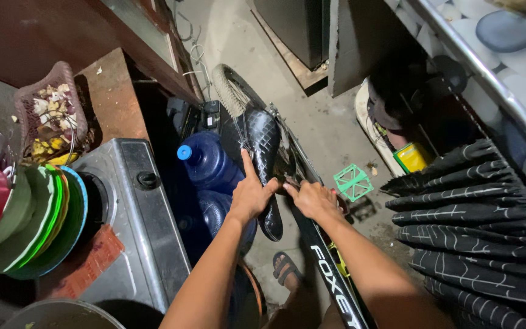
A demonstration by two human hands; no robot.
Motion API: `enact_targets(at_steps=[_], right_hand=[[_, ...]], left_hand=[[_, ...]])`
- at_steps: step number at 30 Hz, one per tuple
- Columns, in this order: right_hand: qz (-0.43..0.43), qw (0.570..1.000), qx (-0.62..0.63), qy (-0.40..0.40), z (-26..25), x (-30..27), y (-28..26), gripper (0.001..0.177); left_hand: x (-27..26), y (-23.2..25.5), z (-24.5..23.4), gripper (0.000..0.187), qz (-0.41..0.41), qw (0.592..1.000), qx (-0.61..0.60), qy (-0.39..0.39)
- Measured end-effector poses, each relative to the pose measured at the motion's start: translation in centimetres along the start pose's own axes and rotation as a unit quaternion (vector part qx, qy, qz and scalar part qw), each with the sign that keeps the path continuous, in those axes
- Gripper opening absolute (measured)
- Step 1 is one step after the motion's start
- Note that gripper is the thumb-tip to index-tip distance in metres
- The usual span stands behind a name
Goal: The person uses a wrench to loosen the bicycle seat clamp, wiggles the saddle and seatpost free, and removes the saddle with its seatpost from the bike. They then wipe the saddle and seatpost with a cloth and use pliers on the seatpost clamp while holding the parts over the work table.
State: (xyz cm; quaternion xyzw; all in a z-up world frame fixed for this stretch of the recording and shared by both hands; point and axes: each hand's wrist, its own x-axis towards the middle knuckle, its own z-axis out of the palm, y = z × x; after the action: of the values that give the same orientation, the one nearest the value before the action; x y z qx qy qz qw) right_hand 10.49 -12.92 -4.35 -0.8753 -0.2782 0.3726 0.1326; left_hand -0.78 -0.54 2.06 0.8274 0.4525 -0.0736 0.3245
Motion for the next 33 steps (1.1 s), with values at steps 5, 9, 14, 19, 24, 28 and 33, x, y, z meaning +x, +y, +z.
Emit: enact_targets(at_steps=[5, 9, 14, 19, 24, 28, 33], right_hand=[[-0.069, 0.997, -0.029, 0.024, 0.2, 0.9, 1.2, 0.071], [-0.1, 0.994, -0.026, 0.041, 0.9, 1.8, 2.1, 0.067], [-0.123, 0.991, -0.033, 0.045, 1.6, 2.6, 3.1, 0.065], [-0.13, 0.99, -0.036, 0.037, 2.6, 3.0, 3.4, 0.061], [-0.112, 0.991, -0.063, 0.024, 4.0, 3.5, 3.7, 0.058], [-0.101, 0.995, 0.005, -0.013, 4.2, 3.7, 5.6, 0.054], [-0.124, 0.987, 0.103, -0.013, 4.7, 3.9, 7.9, 0.052]], left_hand=[[-0.6, 0.6, -0.6, 0.118, -0.002, 1.0, 0.009, 0.001], [-0.8, 0.4, -0.7, 0.117, 0.002, 1.0, -0.003, 0.001], [0.7, -2.4, 0.8, 0.108, -0.02, 1.0, 0.011, -0.008], [2.1, -7.9, 4.7, 0.078, -0.058, 0.904, -0.332, 0.262], [3.9, -11.4, 8.9, 0.052, -0.119, 0.917, -0.293, 0.242], [5.1, -11.3, 11.1, 0.027, -0.157, 0.871, -0.455, 0.093], [6.7, -12.1, 11.6, 0.034, -0.055, 0.958, -0.271, 0.069]])
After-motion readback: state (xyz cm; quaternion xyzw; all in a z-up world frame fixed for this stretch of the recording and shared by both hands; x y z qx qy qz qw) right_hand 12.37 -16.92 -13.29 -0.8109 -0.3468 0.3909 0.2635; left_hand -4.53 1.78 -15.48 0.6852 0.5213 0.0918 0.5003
